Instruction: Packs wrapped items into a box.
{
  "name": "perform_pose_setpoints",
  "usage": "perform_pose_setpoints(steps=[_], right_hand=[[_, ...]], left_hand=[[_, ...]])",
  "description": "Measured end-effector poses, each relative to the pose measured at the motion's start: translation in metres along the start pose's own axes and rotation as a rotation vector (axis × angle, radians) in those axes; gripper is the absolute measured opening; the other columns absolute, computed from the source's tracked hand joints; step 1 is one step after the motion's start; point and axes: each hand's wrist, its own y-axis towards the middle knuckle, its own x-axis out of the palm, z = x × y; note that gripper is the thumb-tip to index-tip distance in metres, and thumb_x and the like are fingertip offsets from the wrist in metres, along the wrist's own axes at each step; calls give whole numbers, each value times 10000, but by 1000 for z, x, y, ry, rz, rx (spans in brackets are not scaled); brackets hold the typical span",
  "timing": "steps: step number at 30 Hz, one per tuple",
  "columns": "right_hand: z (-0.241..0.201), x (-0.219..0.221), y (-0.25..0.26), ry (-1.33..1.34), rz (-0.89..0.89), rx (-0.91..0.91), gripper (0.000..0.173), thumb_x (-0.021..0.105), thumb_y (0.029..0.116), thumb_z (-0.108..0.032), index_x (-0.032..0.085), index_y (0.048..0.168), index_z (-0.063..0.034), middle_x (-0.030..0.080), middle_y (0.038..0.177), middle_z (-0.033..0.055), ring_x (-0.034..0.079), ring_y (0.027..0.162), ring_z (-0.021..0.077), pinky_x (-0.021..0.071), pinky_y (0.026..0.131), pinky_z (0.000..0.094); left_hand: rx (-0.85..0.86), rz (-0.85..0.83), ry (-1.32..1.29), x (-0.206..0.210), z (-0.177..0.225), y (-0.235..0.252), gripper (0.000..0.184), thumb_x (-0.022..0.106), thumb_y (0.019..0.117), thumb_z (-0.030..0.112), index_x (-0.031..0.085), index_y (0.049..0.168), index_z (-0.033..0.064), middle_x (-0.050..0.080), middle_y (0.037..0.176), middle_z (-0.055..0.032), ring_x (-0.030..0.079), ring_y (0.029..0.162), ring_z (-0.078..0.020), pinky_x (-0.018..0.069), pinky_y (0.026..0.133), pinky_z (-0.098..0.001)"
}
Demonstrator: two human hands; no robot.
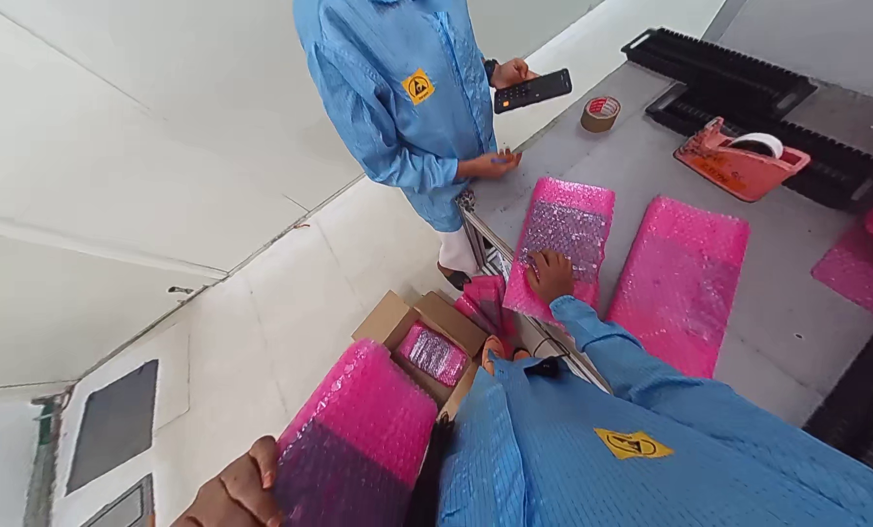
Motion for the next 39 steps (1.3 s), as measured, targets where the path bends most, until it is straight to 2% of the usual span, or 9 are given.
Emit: perform_pose_setpoints(steps=[2, 4, 8, 12, 16, 23, 31, 39], right_hand=[[-1, -1, -1, -2, -18, 8, 399, 509, 969, -328, 719, 1196, -75, 677, 1201, 252, 637, 1107, 489, 467, 888, 658], [-1, -4, 1, -4, -31, 15, 398, 507, 974, -326, 718, 1204, -79, 678, 1212, 247, 636, 1117, 485, 466, 899, 654], [-3, -4, 1, -1, -26, 12, 393, 515, 974, -321, 720, 1200, -73, 677, 1197, 256, 635, 1110, 492, 463, 893, 658], [-2, -3, 0, -8, -12, 6, 394, 506, 979, -325, 722, 1193, -75, 678, 1186, 256, 639, 1094, 489, 466, 878, 648], [-2, -2, 0, -5, -1, 3, 384, 513, 973, -316, 724, 1185, -76, 681, 1172, 252, 643, 1075, 484, 468, 862, 640], [-3, -4, 1, 5, -22, 20, 378, 520, 971, -311, 724, 1186, -76, 677, 1184, 249, 637, 1089, 482, 468, 868, 640], [-2, -2, 0, 0, 7, 1, 374, 524, 965, -315, 727, 1165, -73, 687, 1164, 239, 646, 1081, 477, 477, 854, 641], [-1, -1, 0, -3, 24, -7, 382, 516, 963, -318, 729, 1158, -69, 686, 1157, 246, 649, 1069, 476, 475, 857, 639]], left_hand=[[-28, -11, 10, -1, 4, -1, 725, 178, 1053, 579, 665, 861, 77, 680, 854, -16, 647, 1005, -115, 343, 1123, -353], [-30, -46, 4, -3, 4, 0, 668, 225, 1054, 540, 672, 882, 73, 673, 858, -14, 639, 1010, -109, 322, 1136, -341], [-54, -39, 1, -3, 6, -1, 754, 161, 1043, 583, 673, 870, 56, 677, 851, -28, 643, 1007, -124, 314, 1140, -348], [-88, -24, 4, -1, 8, 0, 774, 168, 1038, 621, 668, 839, 64, 679, 848, -22, 645, 1012, -126, 316, 1141, -353], [-81, -29, 8, -2, 5, -2, 746, 176, 1050, 592, 664, 847, 65, 680, 859, -21, 642, 1017, -127, 320, 1137, -355], [-104, -48, -14, -7, 4, -5, 745, 194, 1036, 620, 674, 877, 73, 685, 886, -18, 636, 1028, -130, 311, 1138, -362], [-86, -43, 17, -3, 3, 3, 771, 157, 1039, 621, 657, 835, 72, 668, 844, -21, 636, 998, -131, 333, 1116, -354], [-91, -25, -2, -5, 4, -4, 756, 173, 1037, 620, 674, 880, 76, 679, 867, -14, 640, 1009, -123, 334, 1121, -357]])
